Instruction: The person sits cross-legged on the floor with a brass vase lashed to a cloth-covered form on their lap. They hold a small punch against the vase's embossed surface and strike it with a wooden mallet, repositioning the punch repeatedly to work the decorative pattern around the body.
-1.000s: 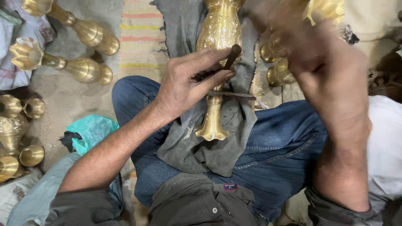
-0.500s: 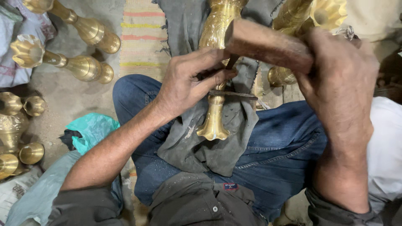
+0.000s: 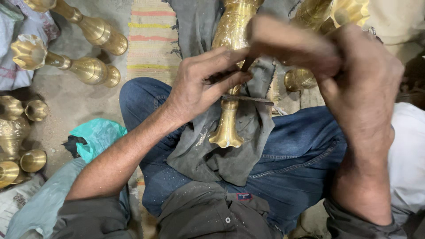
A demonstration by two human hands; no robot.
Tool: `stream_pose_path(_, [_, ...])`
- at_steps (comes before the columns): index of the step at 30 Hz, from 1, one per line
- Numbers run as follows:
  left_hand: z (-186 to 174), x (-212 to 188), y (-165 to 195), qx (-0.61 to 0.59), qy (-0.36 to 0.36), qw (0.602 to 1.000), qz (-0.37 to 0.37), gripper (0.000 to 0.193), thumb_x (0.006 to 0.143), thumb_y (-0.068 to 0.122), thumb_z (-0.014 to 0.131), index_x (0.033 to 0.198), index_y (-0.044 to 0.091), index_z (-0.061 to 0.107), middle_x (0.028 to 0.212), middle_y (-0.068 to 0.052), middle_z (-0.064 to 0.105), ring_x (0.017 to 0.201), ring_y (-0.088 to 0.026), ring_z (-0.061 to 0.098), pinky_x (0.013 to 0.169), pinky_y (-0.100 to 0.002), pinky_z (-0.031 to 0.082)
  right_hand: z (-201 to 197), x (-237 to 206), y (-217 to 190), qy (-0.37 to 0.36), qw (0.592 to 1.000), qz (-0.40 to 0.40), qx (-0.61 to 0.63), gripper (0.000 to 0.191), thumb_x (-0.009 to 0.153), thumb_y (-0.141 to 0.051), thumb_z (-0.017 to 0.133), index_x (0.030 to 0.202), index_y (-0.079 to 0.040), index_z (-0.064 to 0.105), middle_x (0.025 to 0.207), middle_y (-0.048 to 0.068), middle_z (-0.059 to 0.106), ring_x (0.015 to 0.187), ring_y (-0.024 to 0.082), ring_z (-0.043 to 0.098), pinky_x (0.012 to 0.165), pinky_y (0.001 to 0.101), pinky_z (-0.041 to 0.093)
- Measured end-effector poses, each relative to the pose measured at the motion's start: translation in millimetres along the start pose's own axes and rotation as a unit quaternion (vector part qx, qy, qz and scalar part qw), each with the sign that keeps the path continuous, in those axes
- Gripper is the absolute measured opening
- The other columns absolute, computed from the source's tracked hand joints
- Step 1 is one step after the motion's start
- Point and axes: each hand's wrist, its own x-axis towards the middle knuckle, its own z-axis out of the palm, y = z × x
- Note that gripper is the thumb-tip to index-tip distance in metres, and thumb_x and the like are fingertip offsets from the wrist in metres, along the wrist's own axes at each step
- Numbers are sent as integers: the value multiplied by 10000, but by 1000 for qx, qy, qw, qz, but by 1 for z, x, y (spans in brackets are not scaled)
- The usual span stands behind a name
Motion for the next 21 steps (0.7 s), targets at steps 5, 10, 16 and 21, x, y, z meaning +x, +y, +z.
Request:
stream_pose_path(5, [0, 1, 4, -5, -12, 1000, -21, 415, 1044, 162, 759, 1433, 125, 619, 1193, -56, 755, 1024, -141, 773, 899, -288, 679, 3, -2, 2, -6, 998, 28, 54, 263, 956, -74, 836, 1062, 1, 608, 903, 173, 675, 840, 336, 696, 781, 436, 547])
stream_pose_path(10, [-1, -1, 0, -9, 5, 1000, 17, 384, 1077, 164, 754, 1416, 94, 588, 1282, -79, 733, 1071, -154, 763, 969, -301, 668, 4, -3, 0, 8, 985, 17, 170, 277, 1005, -44, 757, 1189, 18, 559, 1023, 139, 684, 941, 287, 694, 859, 402, 533])
stream_pose_path(16, [0, -3, -5, -2, 0, 1000, 5, 391, 1059, 160, 751, 1421, 89, 620, 1198, -71, 741, 1060, -167, 768, 915, -300, 672, 1, -3, -4, -17, 985, 95, 143, 314, 974, -89, 834, 1100, 13, 565, 911, 143, 667, 819, 326, 680, 765, 422, 523])
stream_pose_path(21, [2, -2, -7, -26, -4, 1000, 6, 353, 1069, 156, 738, 1400, 87, 637, 1171, -61, 735, 1044, -150, 766, 908, -289, 687, -2, -5, -5, -5, 993, 33, 117, 305, 897, 2, 745, 1129, 28, 549, 993, 166, 684, 963, 336, 728, 826, 412, 554])
